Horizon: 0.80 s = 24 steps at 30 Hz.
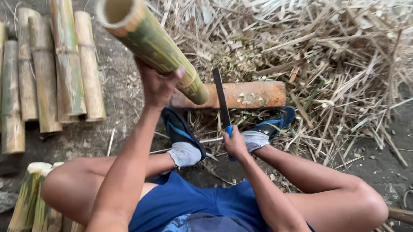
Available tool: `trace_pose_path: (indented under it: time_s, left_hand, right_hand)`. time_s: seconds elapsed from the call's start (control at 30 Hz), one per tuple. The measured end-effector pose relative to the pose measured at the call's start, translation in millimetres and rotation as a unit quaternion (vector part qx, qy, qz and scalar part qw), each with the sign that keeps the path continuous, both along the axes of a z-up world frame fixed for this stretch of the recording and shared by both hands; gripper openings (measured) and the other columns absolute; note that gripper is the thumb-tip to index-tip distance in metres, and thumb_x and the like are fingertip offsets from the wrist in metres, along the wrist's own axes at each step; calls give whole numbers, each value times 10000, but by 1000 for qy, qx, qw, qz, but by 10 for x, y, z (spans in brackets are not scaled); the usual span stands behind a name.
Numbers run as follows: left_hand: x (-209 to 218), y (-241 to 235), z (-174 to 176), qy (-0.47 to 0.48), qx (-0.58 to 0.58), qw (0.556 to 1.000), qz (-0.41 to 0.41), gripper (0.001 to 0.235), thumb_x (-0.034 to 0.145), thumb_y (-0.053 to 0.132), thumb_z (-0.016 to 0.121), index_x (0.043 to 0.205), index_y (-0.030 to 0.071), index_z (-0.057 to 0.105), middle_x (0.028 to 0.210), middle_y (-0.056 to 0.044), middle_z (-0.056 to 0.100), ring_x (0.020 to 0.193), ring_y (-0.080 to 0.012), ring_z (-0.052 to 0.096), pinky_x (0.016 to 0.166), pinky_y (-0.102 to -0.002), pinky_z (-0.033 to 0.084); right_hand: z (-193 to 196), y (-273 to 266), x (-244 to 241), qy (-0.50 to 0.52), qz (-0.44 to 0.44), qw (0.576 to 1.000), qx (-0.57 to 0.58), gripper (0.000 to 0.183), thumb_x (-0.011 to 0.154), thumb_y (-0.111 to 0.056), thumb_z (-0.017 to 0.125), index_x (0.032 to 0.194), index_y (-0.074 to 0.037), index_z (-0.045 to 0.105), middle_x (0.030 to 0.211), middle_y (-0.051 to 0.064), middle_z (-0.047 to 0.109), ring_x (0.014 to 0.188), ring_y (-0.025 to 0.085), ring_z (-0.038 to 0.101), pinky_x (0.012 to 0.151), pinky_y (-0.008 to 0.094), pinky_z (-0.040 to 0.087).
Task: The person sits cross-legged and uses a metal file to shave the outer surface of bamboo poles. They rotate each pole to smooth the exterior and occasionally inspect the hollow interior before placing the finished pieces aside.
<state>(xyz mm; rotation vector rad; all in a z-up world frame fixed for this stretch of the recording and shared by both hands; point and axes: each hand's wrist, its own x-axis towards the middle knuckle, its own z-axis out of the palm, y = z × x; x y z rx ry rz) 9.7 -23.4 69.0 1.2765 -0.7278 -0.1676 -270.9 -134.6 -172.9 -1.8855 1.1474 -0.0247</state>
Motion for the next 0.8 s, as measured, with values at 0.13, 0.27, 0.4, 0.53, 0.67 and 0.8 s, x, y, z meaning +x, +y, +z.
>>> trace_pose_path:
  time_s: [0.13, 0.27, 0.4, 0.53, 0.67, 0.8]
  left_hand:
    - [-89, -44, -437, -1, 1, 998, 69, 1129, 876, 385, 888, 1608, 70, 88, 1531, -186, 363, 1430, -311, 453, 1232, -439, 446]
    - [-148, -165, -679, 38, -23, 992, 119, 1250, 849, 484, 881, 1584, 63, -38, 1540, -209, 329, 1396, -323, 476, 1268, -455, 444]
    - [-90, -170, -871, 57, 71, 983, 163, 1213, 820, 556, 843, 1574, 42, 43, 1483, -207, 384, 1370, -325, 502, 1235, -474, 451]
    - [154, -114, -1024, 70, 92, 974, 197, 1243, 795, 604, 830, 1570, 48, 34, 1440, -194, 374, 1347, -323, 484, 1215, -495, 440]
    - [212, -37, -1170, 60, 69, 978, 188, 1207, 835, 568, 858, 1590, 62, 64, 1473, -203, 350, 1410, -326, 419, 1268, -525, 378]
    - [230, -3, -1192, 32, 40, 982, 182, 1228, 818, 595, 835, 1608, 84, 46, 1494, -179, 343, 1410, -312, 425, 1268, -531, 411]
  right_hand:
    - [15, -23, 10, 21, 18, 999, -38, 369, 971, -334, 619, 1176, -53, 494, 913, 295, 688, 891, 516, 666, 762, 557, 512]
    - [430, -21, 222, -20, 20, 996, -80, 337, 1001, -308, 622, 1177, -50, 495, 873, 310, 680, 844, 528, 663, 715, 568, 512]
    - [1021, -18, 483, -119, 39, 986, -113, 288, 1025, -200, 587, 1236, -51, 460, 757, 265, 649, 700, 493, 660, 607, 565, 483]
    - [1237, -19, 690, -236, 39, 954, -179, 328, 1020, -156, 601, 1266, -47, 413, 694, 216, 623, 605, 425, 665, 537, 524, 489]
    - [965, -29, 811, -135, 58, 976, -162, 300, 1040, -203, 597, 1256, -68, 439, 751, 260, 662, 690, 483, 670, 596, 574, 495]
    - [817, -96, 832, -18, 99, 989, -106, 343, 1014, -208, 583, 1292, -72, 436, 815, 317, 676, 774, 546, 646, 669, 634, 480]
